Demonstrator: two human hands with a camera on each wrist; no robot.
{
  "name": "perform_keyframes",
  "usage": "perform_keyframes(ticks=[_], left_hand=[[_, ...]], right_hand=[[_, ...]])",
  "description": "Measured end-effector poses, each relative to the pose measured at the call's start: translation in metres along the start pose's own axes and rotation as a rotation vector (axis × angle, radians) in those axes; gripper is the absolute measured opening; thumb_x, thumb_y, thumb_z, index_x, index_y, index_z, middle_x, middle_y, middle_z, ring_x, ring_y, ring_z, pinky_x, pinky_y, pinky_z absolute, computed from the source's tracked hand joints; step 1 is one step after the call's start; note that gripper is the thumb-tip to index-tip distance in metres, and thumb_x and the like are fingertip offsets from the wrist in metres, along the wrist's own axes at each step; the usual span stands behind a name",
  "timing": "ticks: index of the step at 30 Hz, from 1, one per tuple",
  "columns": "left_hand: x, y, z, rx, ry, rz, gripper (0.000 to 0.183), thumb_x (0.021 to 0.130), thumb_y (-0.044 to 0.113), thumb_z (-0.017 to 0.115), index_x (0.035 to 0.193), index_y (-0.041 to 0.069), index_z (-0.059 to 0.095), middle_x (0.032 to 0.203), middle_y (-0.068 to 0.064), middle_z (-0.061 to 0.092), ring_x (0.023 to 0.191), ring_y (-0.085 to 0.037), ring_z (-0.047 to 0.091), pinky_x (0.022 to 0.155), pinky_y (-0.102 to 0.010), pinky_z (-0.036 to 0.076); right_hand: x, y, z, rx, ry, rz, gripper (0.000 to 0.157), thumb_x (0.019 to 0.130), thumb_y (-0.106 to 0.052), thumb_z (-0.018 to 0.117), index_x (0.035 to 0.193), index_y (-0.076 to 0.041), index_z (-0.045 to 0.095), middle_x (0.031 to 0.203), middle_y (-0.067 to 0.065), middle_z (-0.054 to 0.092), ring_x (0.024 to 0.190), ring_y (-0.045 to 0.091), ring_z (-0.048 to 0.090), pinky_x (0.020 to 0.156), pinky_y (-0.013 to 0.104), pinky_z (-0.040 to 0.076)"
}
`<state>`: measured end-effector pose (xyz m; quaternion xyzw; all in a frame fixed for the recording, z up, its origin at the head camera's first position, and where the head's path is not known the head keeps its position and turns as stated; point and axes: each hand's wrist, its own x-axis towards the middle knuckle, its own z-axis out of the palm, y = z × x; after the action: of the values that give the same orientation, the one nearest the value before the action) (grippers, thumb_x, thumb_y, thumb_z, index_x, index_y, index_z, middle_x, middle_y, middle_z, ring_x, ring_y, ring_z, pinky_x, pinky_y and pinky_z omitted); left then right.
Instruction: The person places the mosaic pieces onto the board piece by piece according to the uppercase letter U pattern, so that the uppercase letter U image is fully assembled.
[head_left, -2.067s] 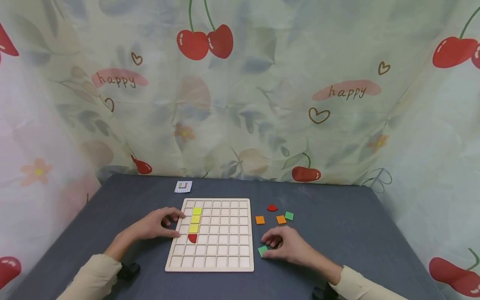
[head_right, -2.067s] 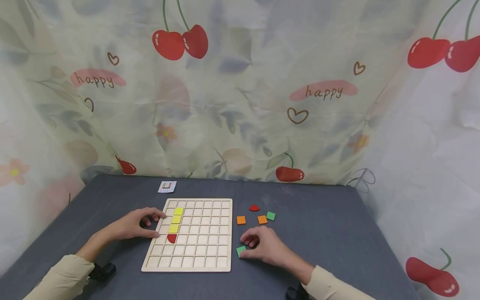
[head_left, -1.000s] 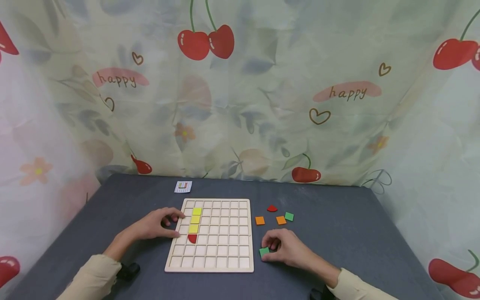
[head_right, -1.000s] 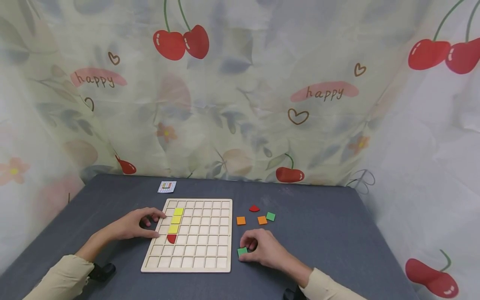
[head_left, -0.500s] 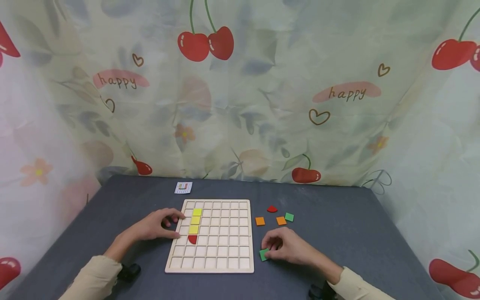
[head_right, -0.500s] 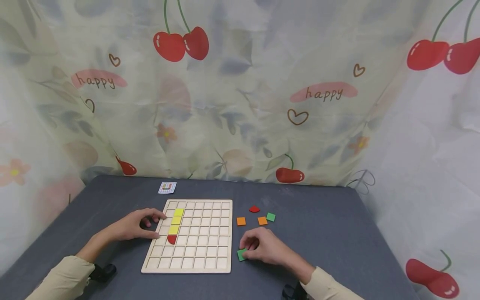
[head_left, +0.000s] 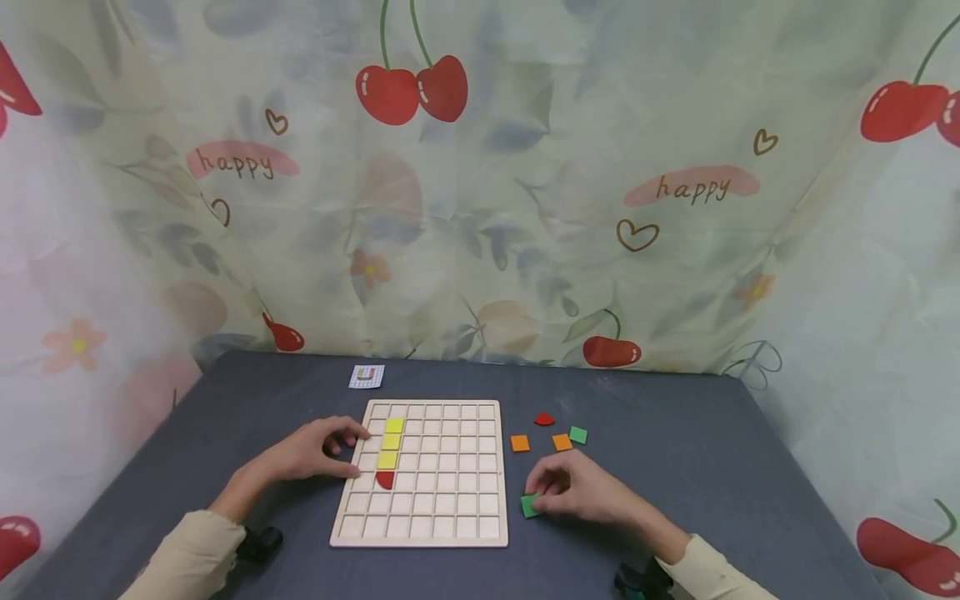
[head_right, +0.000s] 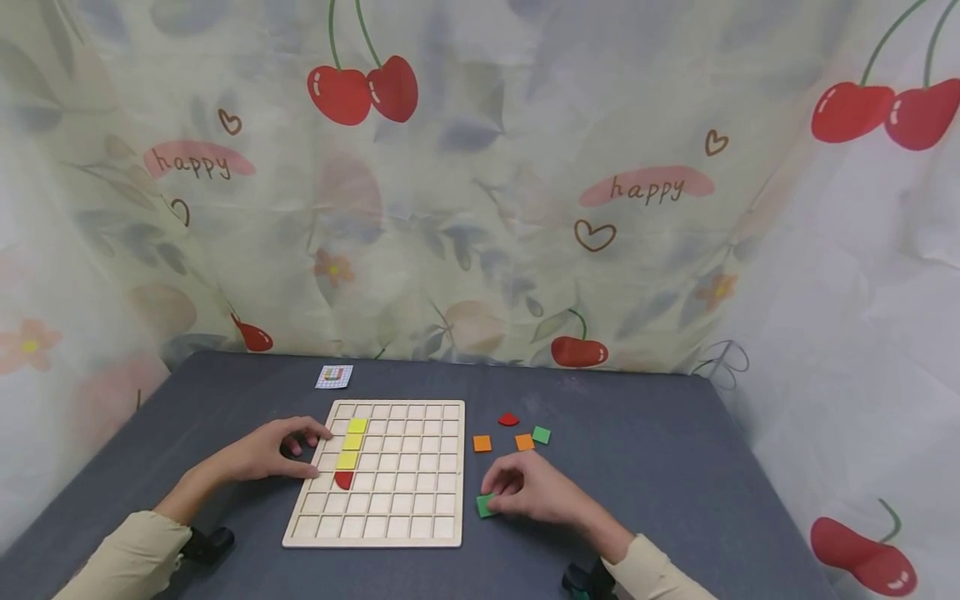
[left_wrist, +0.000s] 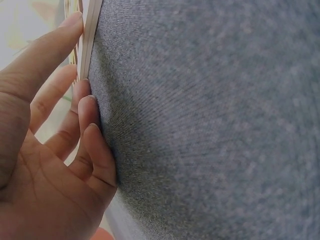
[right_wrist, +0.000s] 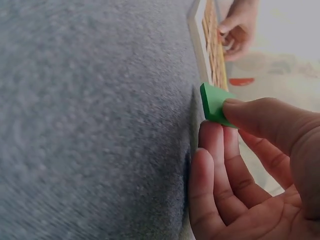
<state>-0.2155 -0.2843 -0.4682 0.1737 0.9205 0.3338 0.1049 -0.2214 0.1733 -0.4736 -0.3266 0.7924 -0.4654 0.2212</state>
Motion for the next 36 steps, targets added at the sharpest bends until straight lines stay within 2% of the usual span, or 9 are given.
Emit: perform_keyframes(ticks=[14, 23, 32, 36], left_hand=[[-0.001, 0.002, 0.0, -0.012, -0.004, -0.002, 0.051, 0.083, 0.029, 0.087, 0.126, 0.011, 0.065, 0.103, -0.004, 0.055, 0.09, -0.023, 0.052, 0.077, -0.037, 0.042], [0.0, 0.002, 0.0, -0.013, -0.007, -0.013, 0.052, 0.084, 0.029, 0.087, 0.127, 0.011, 0.065, 0.104, -0.004, 0.054, 0.091, -0.023, 0.053, 0.078, -0.039, 0.043], [-0.001, 0.004, 0.0, -0.015, -0.01, -0.016, 0.051, 0.084, 0.029, 0.086, 0.127, 0.011, 0.065, 0.105, -0.005, 0.054, 0.091, -0.023, 0.053, 0.078, -0.039, 0.043], [0.0, 0.003, -0.001, -0.018, -0.013, -0.015, 0.051, 0.084, 0.028, 0.086, 0.127, 0.011, 0.065, 0.105, -0.005, 0.055, 0.091, -0.024, 0.053, 0.078, -0.039, 0.043]], right_hand=[[0.007, 0.004, -0.002, 0.089, 0.022, -0.079, 0.013, 0.092, -0.009, 0.077, 0.105, -0.006, 0.074, 0.096, 0.005, 0.071, 0.082, 0.024, 0.067, 0.076, 0.033, 0.055], [0.019, -0.004, 0.008, 0.151, 0.032, -0.111, 0.018, 0.093, -0.009, 0.076, 0.109, -0.004, 0.073, 0.098, 0.008, 0.07, 0.079, 0.019, 0.066, 0.07, 0.029, 0.053], [0.031, -0.012, 0.021, 0.224, -0.005, -0.141, 0.016, 0.093, -0.005, 0.074, 0.109, -0.001, 0.073, 0.1, 0.011, 0.071, 0.075, 0.029, 0.065, 0.068, 0.032, 0.055], [0.037, -0.014, 0.026, 0.221, -0.01, -0.158, 0.016, 0.094, -0.005, 0.074, 0.109, -0.002, 0.073, 0.102, 0.01, 0.071, 0.075, 0.024, 0.065, 0.069, 0.032, 0.055]])
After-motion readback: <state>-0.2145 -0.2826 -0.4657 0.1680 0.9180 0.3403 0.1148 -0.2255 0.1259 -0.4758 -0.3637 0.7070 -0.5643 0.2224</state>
